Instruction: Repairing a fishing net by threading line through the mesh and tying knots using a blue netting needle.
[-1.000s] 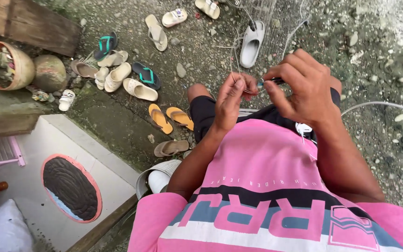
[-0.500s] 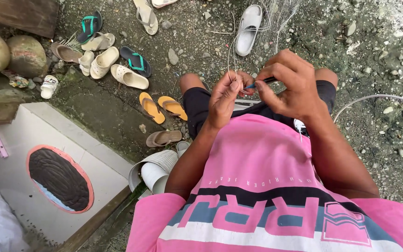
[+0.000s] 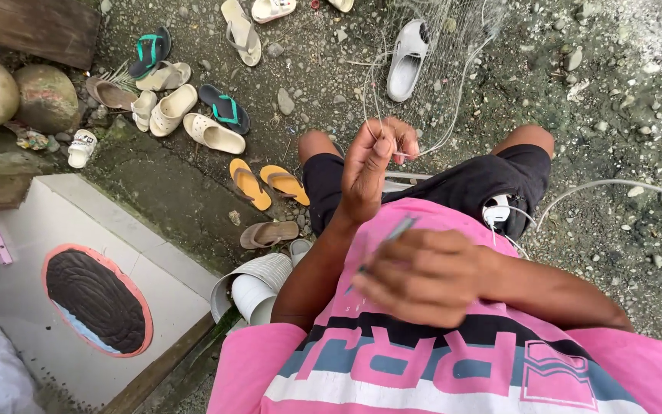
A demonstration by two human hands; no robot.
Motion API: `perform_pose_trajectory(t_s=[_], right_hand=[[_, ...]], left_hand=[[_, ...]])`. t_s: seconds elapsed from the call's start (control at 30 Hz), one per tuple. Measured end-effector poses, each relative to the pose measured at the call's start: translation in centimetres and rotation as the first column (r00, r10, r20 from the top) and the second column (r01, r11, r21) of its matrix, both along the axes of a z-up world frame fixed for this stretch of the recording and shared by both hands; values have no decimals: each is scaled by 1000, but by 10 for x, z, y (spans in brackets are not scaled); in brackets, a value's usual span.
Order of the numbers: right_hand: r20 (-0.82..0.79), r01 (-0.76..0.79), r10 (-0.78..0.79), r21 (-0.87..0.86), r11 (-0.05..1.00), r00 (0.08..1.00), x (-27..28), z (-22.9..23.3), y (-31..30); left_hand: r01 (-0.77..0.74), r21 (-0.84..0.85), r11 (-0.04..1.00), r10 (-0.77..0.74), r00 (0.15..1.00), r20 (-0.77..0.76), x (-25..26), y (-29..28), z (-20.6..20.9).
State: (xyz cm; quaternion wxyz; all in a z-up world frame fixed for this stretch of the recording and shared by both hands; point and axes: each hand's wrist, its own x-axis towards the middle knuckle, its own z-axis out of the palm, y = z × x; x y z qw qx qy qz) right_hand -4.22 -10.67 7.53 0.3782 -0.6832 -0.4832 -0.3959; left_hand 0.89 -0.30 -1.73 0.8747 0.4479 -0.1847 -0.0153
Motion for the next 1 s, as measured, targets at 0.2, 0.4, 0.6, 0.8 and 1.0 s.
perform_pose_trajectory(t_s=[0.2, 0.4, 0.6, 0.8, 1.0], right_hand=[[-861, 224, -124, -12, 974, 493, 8, -26, -42], [-940, 228, 167, 240, 944, 297, 18, -49, -42], [-935, 222, 245, 303, 927, 257, 24, -59, -42], [-923, 230, 277, 341, 912, 267, 24, -62, -39], [-789, 324, 34, 291, 900, 614, 25, -70, -24]], left_hand=[[-20, 52, 998, 20, 1000, 6, 0, 5, -5], [-58, 114, 992, 58, 998, 4, -2, 3, 0], [-33, 142, 989, 34, 999, -4, -1, 4, 2], [-38, 188, 981, 37, 999, 10, -3, 5, -4], [25, 63, 998, -23, 999, -24, -3, 3, -3]])
